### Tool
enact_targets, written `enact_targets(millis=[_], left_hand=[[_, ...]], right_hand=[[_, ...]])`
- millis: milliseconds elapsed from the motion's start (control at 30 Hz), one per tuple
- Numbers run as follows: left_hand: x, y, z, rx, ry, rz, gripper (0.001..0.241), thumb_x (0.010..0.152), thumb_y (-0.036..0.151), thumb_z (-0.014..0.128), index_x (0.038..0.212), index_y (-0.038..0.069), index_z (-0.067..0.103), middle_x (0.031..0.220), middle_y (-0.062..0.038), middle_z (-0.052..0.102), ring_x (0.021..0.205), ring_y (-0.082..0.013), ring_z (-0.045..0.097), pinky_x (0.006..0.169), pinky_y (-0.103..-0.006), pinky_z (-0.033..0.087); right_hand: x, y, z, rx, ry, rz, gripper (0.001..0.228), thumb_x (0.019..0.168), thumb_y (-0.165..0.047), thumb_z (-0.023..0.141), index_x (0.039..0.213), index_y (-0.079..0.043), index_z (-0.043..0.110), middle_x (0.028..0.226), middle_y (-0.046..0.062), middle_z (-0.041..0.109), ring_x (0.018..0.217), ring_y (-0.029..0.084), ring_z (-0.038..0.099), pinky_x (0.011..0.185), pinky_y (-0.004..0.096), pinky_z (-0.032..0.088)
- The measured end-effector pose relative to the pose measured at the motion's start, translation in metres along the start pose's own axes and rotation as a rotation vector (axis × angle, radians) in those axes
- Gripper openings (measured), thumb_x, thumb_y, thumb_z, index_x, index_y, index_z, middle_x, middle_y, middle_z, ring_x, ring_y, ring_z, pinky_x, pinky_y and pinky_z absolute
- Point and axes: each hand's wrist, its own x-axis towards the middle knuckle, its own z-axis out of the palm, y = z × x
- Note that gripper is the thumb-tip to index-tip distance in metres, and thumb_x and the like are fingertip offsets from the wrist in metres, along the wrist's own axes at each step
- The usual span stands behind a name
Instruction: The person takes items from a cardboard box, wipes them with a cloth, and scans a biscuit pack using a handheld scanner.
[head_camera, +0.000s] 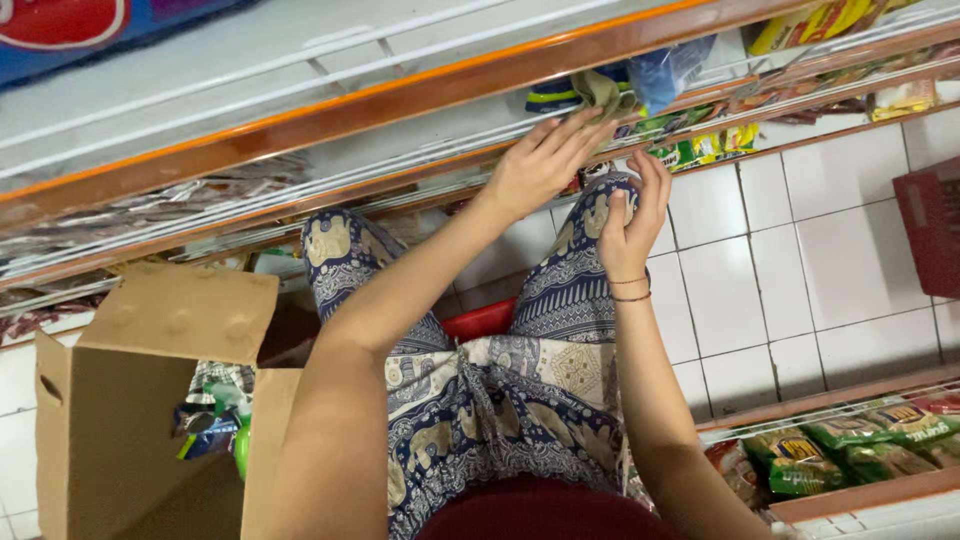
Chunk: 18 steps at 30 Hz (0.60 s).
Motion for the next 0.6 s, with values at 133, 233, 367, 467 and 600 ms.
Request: enact_targets(millis=[133,233,367,467,600], left_hand=[[-0.024,-0.007,-0.020,0.083,-0.075,-0.016,0.063,0.099,0.027,0.054,0.161,0.019,0.044,0.155,0.003,0.055,0.144,-0.0114,0.050,0.121,-0.0375,0.020],[-0.078,-0.034,-0.047,0.296,-0.129,-0.027,0.056,0.106,0.028,0.053,0.162,0.025,0.047,0.143,0.002,0.059,0.137,-0.0118,0.054,0.130,-0.0493,0.000],[-0.115,-0.068,-0.070,0.392,-0.128,-0.005,0.051,0.103,0.030,0.054,0.155,0.025,0.053,0.143,0.007,0.063,0.135,-0.0122,0.057,0.129,-0.0522,-0.005],[-0.111,-0.060,-0.061,0.368,-0.149,0.039,0.051,0.106,0.030,0.053,0.156,0.025,0.053,0.146,0.008,0.059,0.136,-0.0123,0.053,0.129,-0.0516,-0.004],[-0.067,-0.029,-0.022,0.294,-0.163,0.094,0.051,0.111,0.034,0.052,0.162,0.024,0.049,0.152,0.004,0.054,0.139,-0.0139,0.048,0.132,-0.0456,0.004]], right_hand=[[0.003,0.009,-0.008,-0.003,0.027,0.004,0.041,0.106,-0.009,0.055,0.146,-0.001,0.051,0.147,0.017,0.049,0.130,0.030,0.060,0.111,0.040,0.051],[0.000,0.016,-0.016,0.012,0.022,0.023,0.043,0.105,-0.009,0.054,0.147,-0.001,0.051,0.147,0.017,0.050,0.129,0.029,0.061,0.111,0.040,0.051],[0.010,0.024,-0.020,0.021,0.043,0.022,0.041,0.106,-0.007,0.054,0.147,-0.002,0.051,0.146,0.016,0.051,0.127,0.029,0.062,0.107,0.040,0.052],[0.005,0.030,-0.026,0.037,0.046,0.026,0.041,0.106,-0.004,0.053,0.147,-0.003,0.051,0.146,0.016,0.051,0.126,0.029,0.063,0.106,0.039,0.054],[0.008,0.035,-0.029,0.063,0.061,0.024,0.043,0.104,-0.001,0.052,0.147,-0.002,0.050,0.146,0.017,0.050,0.124,0.029,0.063,0.104,0.039,0.055]])
